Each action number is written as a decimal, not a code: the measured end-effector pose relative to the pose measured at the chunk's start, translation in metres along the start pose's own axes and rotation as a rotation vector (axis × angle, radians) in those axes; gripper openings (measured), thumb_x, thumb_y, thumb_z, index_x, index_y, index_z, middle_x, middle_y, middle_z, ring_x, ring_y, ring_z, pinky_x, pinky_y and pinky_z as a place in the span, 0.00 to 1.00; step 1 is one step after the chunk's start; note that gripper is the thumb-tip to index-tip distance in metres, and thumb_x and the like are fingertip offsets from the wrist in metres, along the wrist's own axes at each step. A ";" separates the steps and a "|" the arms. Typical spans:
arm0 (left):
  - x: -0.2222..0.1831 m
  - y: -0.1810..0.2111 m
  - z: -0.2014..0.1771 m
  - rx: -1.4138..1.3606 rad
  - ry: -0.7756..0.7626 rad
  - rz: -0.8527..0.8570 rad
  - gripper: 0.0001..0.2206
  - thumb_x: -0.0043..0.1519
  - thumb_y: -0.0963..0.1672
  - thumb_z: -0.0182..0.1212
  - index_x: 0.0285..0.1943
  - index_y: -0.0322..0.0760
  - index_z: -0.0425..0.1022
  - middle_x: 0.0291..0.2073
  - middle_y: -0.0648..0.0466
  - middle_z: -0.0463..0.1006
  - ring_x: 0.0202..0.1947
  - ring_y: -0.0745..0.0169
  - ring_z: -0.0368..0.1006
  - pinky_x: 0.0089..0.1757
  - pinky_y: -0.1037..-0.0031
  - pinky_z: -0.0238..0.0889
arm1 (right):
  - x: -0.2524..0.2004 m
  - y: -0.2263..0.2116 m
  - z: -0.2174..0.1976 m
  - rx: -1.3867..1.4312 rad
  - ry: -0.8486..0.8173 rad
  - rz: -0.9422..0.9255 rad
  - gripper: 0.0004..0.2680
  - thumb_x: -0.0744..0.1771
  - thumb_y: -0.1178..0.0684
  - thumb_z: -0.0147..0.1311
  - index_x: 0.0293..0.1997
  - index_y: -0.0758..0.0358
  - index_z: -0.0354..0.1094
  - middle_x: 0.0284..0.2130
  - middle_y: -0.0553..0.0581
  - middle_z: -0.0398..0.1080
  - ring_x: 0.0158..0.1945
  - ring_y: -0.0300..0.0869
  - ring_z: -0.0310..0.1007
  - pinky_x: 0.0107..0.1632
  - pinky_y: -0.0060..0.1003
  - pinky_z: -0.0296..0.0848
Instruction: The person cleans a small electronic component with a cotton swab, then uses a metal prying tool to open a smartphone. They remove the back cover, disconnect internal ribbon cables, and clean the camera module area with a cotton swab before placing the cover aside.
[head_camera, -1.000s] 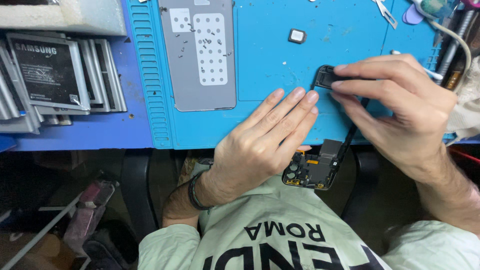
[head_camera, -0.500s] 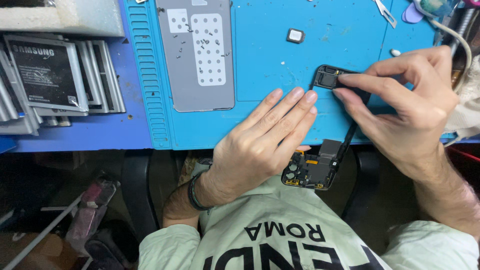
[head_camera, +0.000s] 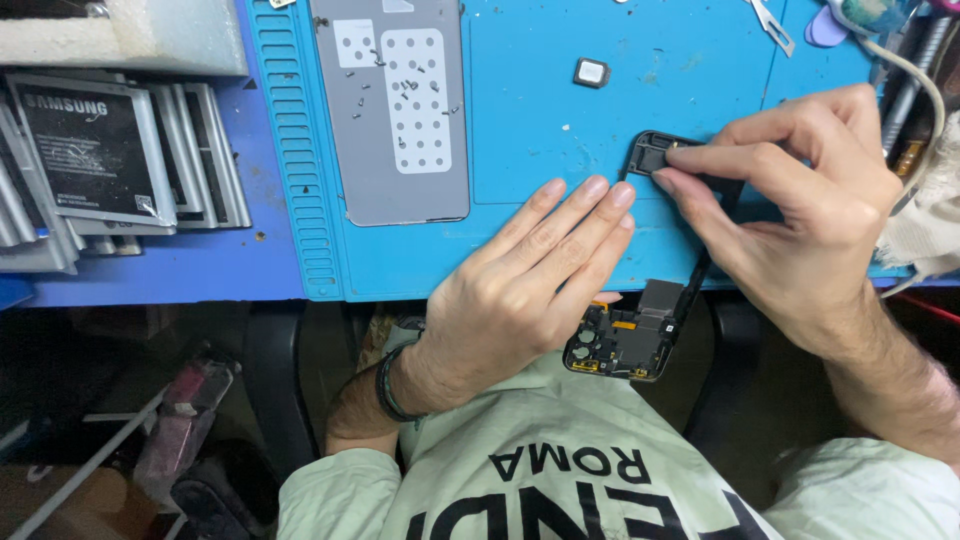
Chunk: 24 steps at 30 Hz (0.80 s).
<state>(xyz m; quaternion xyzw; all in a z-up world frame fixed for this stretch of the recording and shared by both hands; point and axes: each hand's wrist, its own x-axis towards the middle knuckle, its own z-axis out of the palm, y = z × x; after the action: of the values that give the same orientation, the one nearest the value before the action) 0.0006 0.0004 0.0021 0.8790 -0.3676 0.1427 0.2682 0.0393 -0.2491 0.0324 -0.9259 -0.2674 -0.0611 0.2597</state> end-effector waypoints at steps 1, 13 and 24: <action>0.000 0.000 0.000 -0.006 0.002 -0.003 0.18 0.80 0.47 0.53 0.64 0.28 0.82 0.68 0.40 0.73 0.69 0.46 0.73 0.67 0.57 0.71 | 0.002 -0.002 -0.001 0.012 -0.008 -0.004 0.05 0.76 0.65 0.77 0.50 0.71 0.84 0.44 0.65 0.76 0.48 0.56 0.66 0.57 0.48 0.63; 0.000 0.000 -0.001 0.013 -0.004 -0.002 0.20 0.80 0.49 0.50 0.65 0.29 0.82 0.67 0.41 0.74 0.69 0.47 0.73 0.68 0.58 0.69 | -0.009 0.004 -0.007 -0.150 0.003 -0.154 0.04 0.77 0.62 0.71 0.59 0.68 0.87 0.50 0.65 0.79 0.49 0.63 0.64 0.58 0.52 0.65; 0.001 0.000 -0.001 -0.016 -0.006 -0.007 0.19 0.79 0.48 0.54 0.65 0.27 0.81 0.68 0.40 0.74 0.69 0.46 0.73 0.68 0.56 0.69 | -0.001 0.006 -0.005 -0.179 -0.056 -0.270 0.10 0.73 0.54 0.62 0.58 0.64 0.84 0.53 0.68 0.78 0.49 0.64 0.66 0.60 0.57 0.66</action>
<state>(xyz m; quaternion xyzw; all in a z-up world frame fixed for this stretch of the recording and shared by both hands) 0.0009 0.0005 0.0033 0.8785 -0.3664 0.1364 0.2746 0.0416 -0.2564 0.0342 -0.9025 -0.3899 -0.0930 0.1579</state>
